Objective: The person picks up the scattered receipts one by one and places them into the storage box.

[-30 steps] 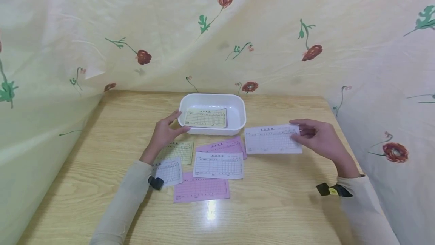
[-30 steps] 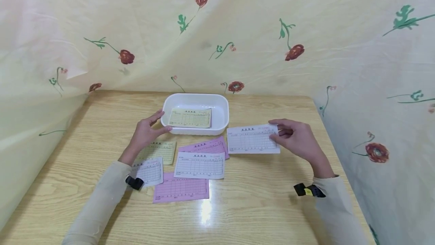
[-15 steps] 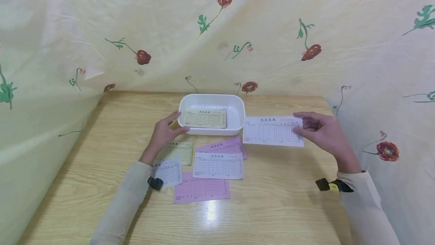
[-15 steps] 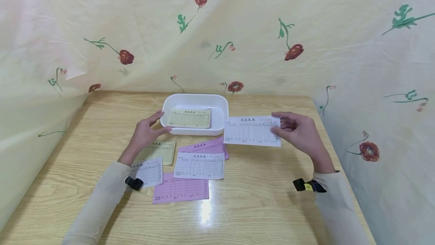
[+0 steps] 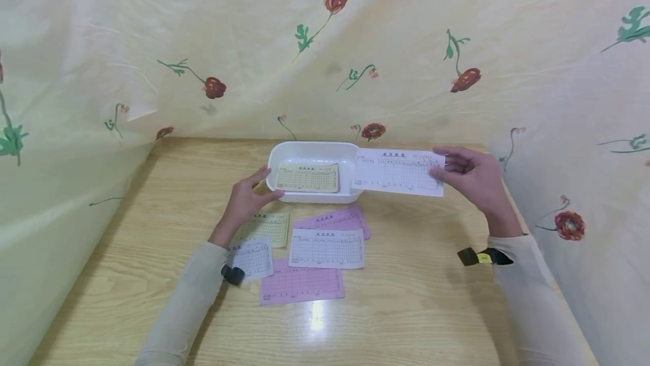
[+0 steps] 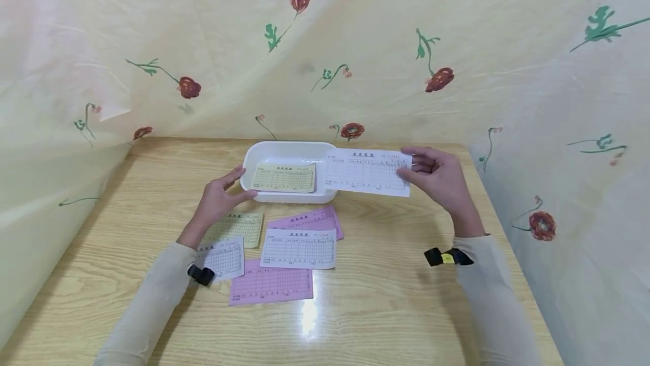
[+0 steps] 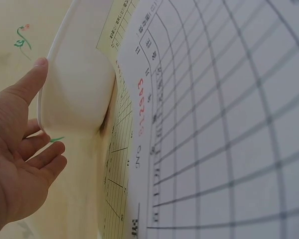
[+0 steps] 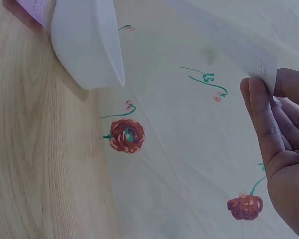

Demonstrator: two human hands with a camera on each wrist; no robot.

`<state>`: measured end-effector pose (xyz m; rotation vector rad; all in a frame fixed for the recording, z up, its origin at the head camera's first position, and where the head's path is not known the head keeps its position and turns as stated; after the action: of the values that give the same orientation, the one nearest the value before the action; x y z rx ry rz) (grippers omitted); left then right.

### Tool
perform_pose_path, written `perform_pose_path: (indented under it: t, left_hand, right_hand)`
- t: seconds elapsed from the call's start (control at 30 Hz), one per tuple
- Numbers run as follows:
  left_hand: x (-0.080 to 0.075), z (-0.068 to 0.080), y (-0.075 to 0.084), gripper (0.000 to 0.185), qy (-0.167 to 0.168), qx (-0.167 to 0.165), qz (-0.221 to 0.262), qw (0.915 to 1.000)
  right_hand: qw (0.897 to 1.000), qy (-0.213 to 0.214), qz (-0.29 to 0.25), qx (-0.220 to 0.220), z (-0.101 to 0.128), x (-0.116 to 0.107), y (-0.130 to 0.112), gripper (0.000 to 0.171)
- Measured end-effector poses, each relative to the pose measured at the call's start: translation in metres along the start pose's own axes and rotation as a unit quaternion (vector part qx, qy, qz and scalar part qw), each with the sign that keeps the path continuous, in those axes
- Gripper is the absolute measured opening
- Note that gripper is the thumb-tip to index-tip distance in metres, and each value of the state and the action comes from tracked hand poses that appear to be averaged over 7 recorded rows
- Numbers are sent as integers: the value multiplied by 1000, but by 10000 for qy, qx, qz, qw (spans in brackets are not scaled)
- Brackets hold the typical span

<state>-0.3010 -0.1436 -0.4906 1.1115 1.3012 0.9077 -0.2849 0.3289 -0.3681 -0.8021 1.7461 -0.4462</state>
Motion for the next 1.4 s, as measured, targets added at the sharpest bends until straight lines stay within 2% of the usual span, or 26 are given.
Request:
perform_pose_path:
  t: [0.23, 0.43, 0.97, 1.4]
  left_hand:
    - [0, 0, -1, 87, -13, 1, -19, 10000]
    - [1, 1, 0, 88, -7, 17, 19, 10000]
    - [0, -1, 2, 87, 22, 36, 7, 10000]
    - [1, -6, -3, 87, 20, -14, -8, 10000]
  right_hand:
    - [9984, -38, -559, 100, -19, 14, -2, 43]
    - [9975, -108, -607, 332, -33, 29, -6, 45]
    - [9943, -297, -987, 258, -70, 73, -18, 43]
    - [9903, -681, -1194, 222, -91, 117, -32, 42]
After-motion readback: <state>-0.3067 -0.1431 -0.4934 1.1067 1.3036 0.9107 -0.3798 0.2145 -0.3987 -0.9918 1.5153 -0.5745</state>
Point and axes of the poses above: each hand's wrist, its own z-axis away from the middle knuckle, its own x-axis out of the palm, y = z × x, the point moved 6 cm from there along -z, towards the middle knuckle, and after that the axes turned 15 degrees about z, right-handed, at the moved point
